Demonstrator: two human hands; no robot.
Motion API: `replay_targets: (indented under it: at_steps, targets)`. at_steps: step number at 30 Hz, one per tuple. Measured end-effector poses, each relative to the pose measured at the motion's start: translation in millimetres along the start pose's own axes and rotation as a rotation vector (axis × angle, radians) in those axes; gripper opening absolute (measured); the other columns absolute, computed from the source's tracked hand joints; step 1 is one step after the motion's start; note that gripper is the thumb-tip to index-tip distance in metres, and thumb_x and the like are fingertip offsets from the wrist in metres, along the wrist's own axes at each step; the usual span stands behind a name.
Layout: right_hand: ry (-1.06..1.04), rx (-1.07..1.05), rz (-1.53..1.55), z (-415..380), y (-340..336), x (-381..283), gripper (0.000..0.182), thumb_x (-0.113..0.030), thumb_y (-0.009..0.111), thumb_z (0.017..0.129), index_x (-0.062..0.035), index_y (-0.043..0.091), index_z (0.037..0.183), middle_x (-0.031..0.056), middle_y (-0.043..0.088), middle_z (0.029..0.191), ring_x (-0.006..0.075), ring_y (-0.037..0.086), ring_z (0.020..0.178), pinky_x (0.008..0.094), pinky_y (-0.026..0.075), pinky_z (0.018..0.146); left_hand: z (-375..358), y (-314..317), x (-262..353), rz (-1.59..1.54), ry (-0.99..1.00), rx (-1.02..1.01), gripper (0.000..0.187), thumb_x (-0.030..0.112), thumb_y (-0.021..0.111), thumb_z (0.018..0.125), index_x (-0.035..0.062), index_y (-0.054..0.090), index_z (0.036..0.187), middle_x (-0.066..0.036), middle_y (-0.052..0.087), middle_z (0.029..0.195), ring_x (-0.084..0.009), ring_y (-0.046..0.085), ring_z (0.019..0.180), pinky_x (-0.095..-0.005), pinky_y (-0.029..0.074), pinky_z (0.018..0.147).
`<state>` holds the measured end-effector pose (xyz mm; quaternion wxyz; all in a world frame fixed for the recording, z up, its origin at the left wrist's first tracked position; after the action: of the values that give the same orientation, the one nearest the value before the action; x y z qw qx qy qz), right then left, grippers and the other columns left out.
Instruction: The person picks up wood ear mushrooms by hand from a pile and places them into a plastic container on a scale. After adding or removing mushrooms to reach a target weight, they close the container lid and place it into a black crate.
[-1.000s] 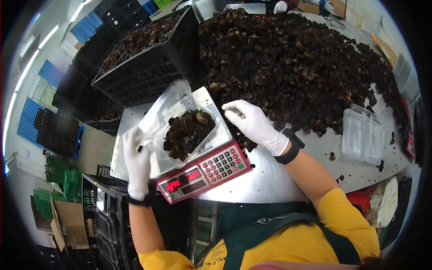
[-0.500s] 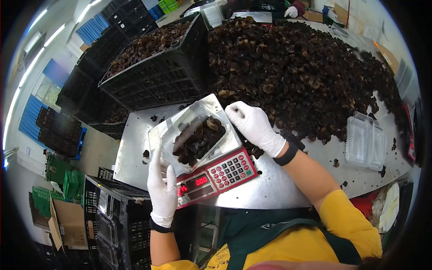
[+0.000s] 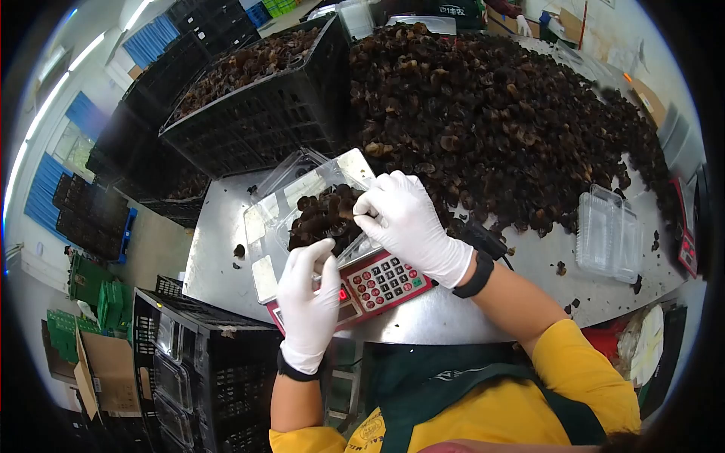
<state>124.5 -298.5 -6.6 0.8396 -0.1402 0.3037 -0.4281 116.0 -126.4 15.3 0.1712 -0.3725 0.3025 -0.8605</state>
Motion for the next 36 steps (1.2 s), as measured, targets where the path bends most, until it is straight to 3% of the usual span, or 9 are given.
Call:
replay_targets:
  at_steps: [4,11,17,22,23,26,30,32,36]
  targets:
    - [0.064,-0.060,0.166,-12.3,-11.5,-12.8,0.014,-0.011,0.073,0.078,-0.0099,0.060,0.085,0.0051,0.057,0.084,0.0261,0.057,0.085,0.0371,0.047,0.076,3.6,29.6,-11.9,-0.235,-0.170,-0.061,0.011,0.004,0.065,0.092,-0.0018,0.064,0.101,-0.011,0.061,0.085,-0.0183,0.059,0.071,-0.0300,0.048,0.067]
    - [0.212,-0.209,0.477,-31.8,-13.9,-12.7,0.012,-0.009,0.067,0.087,-0.0033,0.057,0.091,0.0134,0.059,0.086,0.0318,0.062,0.076,0.0382,0.051,0.069,-1.8,32.7,-7.2,-0.309,-0.204,-0.084,0.010,0.006,0.066,0.093,-0.0036,0.064,0.094,-0.009,0.062,0.083,-0.0159,0.059,0.074,-0.0277,0.048,0.069]
    - [0.205,-0.567,0.551,-46.8,-11.1,-12.3,0.011,-0.011,0.065,0.089,-0.0038,0.057,0.093,0.0127,0.059,0.087,0.0299,0.061,0.084,0.0367,0.050,0.076,-20.5,44.3,-18.4,-0.446,-0.400,-0.418,0.010,0.007,0.064,0.094,-0.0029,0.063,0.090,-0.007,0.060,0.076,-0.0122,0.055,0.069,-0.0275,0.047,0.066]
    - [0.121,-0.562,0.474,-45.8,-12.7,-20.3,0.009,-0.007,0.066,0.085,-0.0037,0.058,0.088,0.0120,0.058,0.084,0.0294,0.061,0.078,0.0369,0.050,0.073,-14.8,32.7,-0.2,-0.101,-0.086,-0.340,0.003,0.002,0.065,0.085,-0.0003,0.064,0.085,-0.015,0.062,0.078,-0.0284,0.063,0.069,-0.0347,0.050,0.064]
    - [0.123,-0.564,0.473,-41.6,-10.7,-17.1,0.009,-0.007,0.066,0.085,-0.0037,0.058,0.088,0.0120,0.058,0.084,0.0294,0.061,0.078,0.0369,0.050,0.073,-13.3,27.1,-0.8,-0.161,-0.022,-0.222,0.004,0.001,0.066,0.083,-0.0016,0.063,0.081,-0.010,0.058,0.069,-0.0203,0.053,0.060,-0.0299,0.044,0.060]
    - [0.154,-0.208,0.400,-12.0,-20.9,3.4,0.009,-0.003,0.067,0.082,-0.0028,0.058,0.083,0.0113,0.057,0.081,0.0285,0.061,0.075,0.0338,0.050,0.068,2.4,-21.3,-20.2,0.041,-0.152,-0.053,0.006,0.002,0.063,0.087,-0.0017,0.063,0.082,-0.011,0.060,0.070,-0.0229,0.058,0.061,-0.0326,0.046,0.060]
    - [0.180,-0.197,0.174,8.4,9.6,31.8,0.010,-0.012,0.067,0.084,-0.0046,0.060,0.082,0.0074,0.059,0.087,0.0268,0.059,0.089,0.0378,0.049,0.080,35.1,-66.3,-97.8,0.210,-0.353,0.006,0.014,0.008,0.061,0.091,-0.0021,0.066,0.084,-0.014,0.063,0.070,-0.0248,0.061,0.064,-0.0339,0.047,0.063]
    - [0.152,-0.383,-0.138,5.6,34.6,42.7,0.010,-0.017,0.067,0.085,-0.0065,0.066,0.086,0.0062,0.062,0.096,0.0275,0.057,0.097,0.0397,0.048,0.087,50.8,-65.3,-136.9,0.333,-0.379,-0.072,0.018,0.014,0.060,0.093,-0.0001,0.067,0.101,-0.017,0.070,0.082,-0.0274,0.067,0.072,-0.0356,0.051,0.069]
    - [0.244,-0.262,0.005,0.3,25.4,55.1,0.014,-0.016,0.065,0.088,-0.0076,0.071,0.097,0.0068,0.064,0.113,0.0291,0.057,0.103,0.0382,0.048,0.093,87.6,-48.9,-166.0,0.577,-0.430,-0.156,0.036,0.020,0.061,0.093,-0.0009,0.058,0.122,-0.021,0.072,0.095,-0.0294,0.071,0.078,-0.0366,0.054,0.075]
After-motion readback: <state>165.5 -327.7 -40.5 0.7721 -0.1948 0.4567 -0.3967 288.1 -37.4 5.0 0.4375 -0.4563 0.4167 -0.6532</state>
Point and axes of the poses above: each hand's wrist, its own z-axis towards the middle knuckle, its own y-axis out of the palm, x = y × z, the point moved 6 cm from there along z, towards the middle knuckle
